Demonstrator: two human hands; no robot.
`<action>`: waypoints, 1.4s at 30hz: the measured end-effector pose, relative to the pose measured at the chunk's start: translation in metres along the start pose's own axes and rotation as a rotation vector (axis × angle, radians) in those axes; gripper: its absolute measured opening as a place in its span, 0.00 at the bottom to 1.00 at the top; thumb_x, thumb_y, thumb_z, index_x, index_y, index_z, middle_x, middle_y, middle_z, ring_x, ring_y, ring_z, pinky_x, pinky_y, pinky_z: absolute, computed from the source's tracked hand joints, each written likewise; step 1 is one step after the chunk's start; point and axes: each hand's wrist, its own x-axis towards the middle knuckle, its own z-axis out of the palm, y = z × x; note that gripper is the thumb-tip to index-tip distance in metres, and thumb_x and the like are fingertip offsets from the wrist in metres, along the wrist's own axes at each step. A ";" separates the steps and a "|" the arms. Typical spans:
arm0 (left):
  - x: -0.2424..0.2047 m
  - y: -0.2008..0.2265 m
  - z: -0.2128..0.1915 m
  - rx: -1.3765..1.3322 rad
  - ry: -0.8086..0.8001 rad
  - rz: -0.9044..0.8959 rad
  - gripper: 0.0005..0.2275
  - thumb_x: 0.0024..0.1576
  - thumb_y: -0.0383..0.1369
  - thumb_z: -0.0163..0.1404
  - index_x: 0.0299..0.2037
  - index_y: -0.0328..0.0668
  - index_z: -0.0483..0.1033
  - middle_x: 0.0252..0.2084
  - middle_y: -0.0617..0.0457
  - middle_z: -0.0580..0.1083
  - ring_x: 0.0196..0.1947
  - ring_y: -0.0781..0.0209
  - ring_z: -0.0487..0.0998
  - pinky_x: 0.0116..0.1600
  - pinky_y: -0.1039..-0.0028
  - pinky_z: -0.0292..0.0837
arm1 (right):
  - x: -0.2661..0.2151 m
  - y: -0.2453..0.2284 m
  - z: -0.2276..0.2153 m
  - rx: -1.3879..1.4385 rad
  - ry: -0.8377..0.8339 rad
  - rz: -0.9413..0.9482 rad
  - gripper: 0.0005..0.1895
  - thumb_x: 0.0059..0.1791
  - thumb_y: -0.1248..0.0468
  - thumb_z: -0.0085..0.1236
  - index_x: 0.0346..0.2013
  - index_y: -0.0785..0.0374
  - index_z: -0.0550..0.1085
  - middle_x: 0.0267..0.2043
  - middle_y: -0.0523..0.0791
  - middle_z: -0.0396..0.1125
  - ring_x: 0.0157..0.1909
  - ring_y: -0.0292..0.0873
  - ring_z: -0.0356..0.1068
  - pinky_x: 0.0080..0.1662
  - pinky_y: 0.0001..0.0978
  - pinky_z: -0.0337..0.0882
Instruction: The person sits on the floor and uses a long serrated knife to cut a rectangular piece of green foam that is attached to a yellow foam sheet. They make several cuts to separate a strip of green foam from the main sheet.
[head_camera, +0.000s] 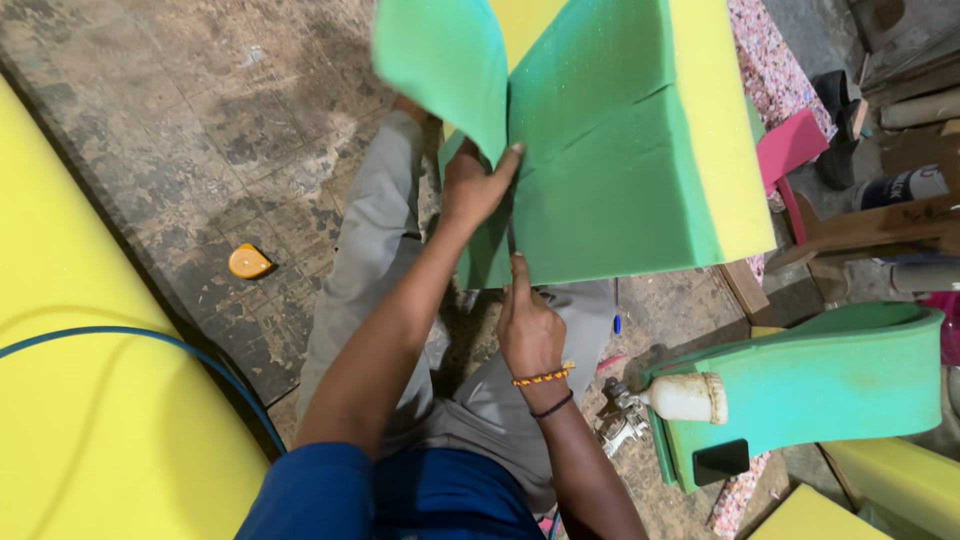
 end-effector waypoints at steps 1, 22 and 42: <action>0.002 -0.005 0.001 -0.022 0.043 -0.079 0.38 0.53 0.60 0.46 0.66 0.36 0.68 0.63 0.36 0.73 0.63 0.44 0.74 0.66 0.62 0.67 | -0.002 0.001 0.002 0.005 0.019 -0.020 0.25 0.52 0.65 0.55 0.65 0.62 0.69 0.23 0.52 0.71 0.21 0.53 0.70 0.25 0.46 0.69; 0.019 -0.103 0.043 -0.794 0.064 -0.267 0.29 0.60 0.53 0.48 0.60 0.35 0.71 0.56 0.45 0.73 0.53 0.52 0.73 0.58 0.56 0.72 | 0.053 -0.024 0.030 -0.053 -0.043 0.086 0.35 0.45 0.73 0.52 0.69 0.68 0.63 0.29 0.57 0.71 0.28 0.58 0.73 0.32 0.50 0.73; 0.034 -0.139 0.041 -0.856 0.068 -0.431 0.29 0.58 0.55 0.48 0.60 0.41 0.73 0.46 0.51 0.70 0.41 0.56 0.65 0.51 0.63 0.67 | 0.037 -0.020 0.029 -0.103 -0.096 -0.036 0.41 0.40 0.75 0.54 0.70 0.74 0.59 0.24 0.56 0.70 0.23 0.57 0.72 0.28 0.48 0.72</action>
